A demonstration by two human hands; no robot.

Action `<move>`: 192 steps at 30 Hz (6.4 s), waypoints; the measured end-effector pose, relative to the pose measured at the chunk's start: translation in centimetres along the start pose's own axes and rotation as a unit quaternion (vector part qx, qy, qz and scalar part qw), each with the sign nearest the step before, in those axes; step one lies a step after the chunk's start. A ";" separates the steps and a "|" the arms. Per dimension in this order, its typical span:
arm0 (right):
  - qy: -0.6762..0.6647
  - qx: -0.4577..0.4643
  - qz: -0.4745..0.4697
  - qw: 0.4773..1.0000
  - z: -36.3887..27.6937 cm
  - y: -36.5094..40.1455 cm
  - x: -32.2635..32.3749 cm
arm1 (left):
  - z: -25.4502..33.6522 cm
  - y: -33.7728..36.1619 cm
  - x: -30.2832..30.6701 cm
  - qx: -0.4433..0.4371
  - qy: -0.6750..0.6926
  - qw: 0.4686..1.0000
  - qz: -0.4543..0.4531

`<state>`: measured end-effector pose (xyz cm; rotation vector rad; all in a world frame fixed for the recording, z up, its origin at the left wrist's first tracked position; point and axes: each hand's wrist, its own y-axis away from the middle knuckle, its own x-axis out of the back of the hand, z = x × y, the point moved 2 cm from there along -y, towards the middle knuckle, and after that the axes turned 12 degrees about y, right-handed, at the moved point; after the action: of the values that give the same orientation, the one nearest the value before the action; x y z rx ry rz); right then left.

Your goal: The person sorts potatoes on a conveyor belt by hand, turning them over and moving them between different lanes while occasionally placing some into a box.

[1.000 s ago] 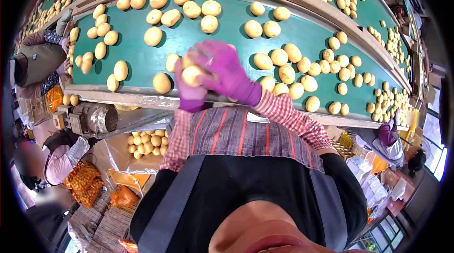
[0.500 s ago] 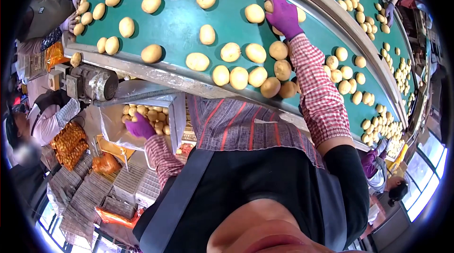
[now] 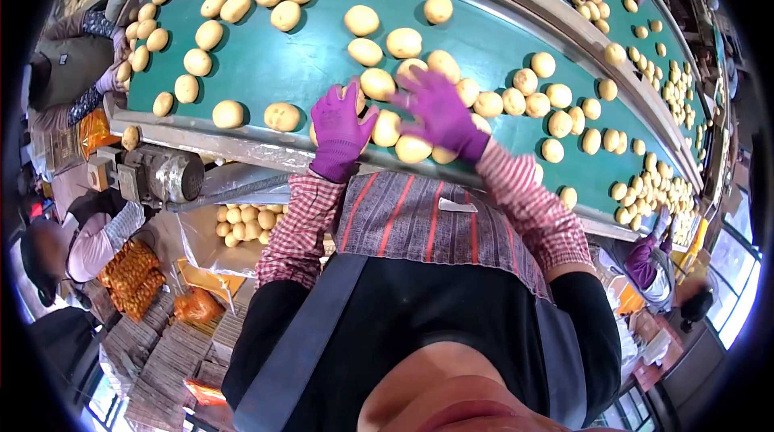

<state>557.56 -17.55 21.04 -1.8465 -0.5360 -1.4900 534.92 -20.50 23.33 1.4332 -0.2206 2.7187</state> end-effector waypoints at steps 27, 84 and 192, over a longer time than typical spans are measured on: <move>0.026 -0.515 0.153 0.843 16.2 33.8 7.3 | 16.4 -8.2 -12.1 -0.178 0.135 0.975 -0.004; -0.239 -0.042 0.115 0.963 21.1 37.2 19.7 | 14.1 48.1 6.2 0.596 -0.414 0.501 0.471; -0.064 -0.154 0.082 0.983 45.3 109.7 28.9 | 92.6 3.1 -60.3 -0.064 0.280 0.949 0.127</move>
<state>671.51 -61.28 16.19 -2.1781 -0.2122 -1.4105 644.19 -37.07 24.88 0.5883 -0.5616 3.1051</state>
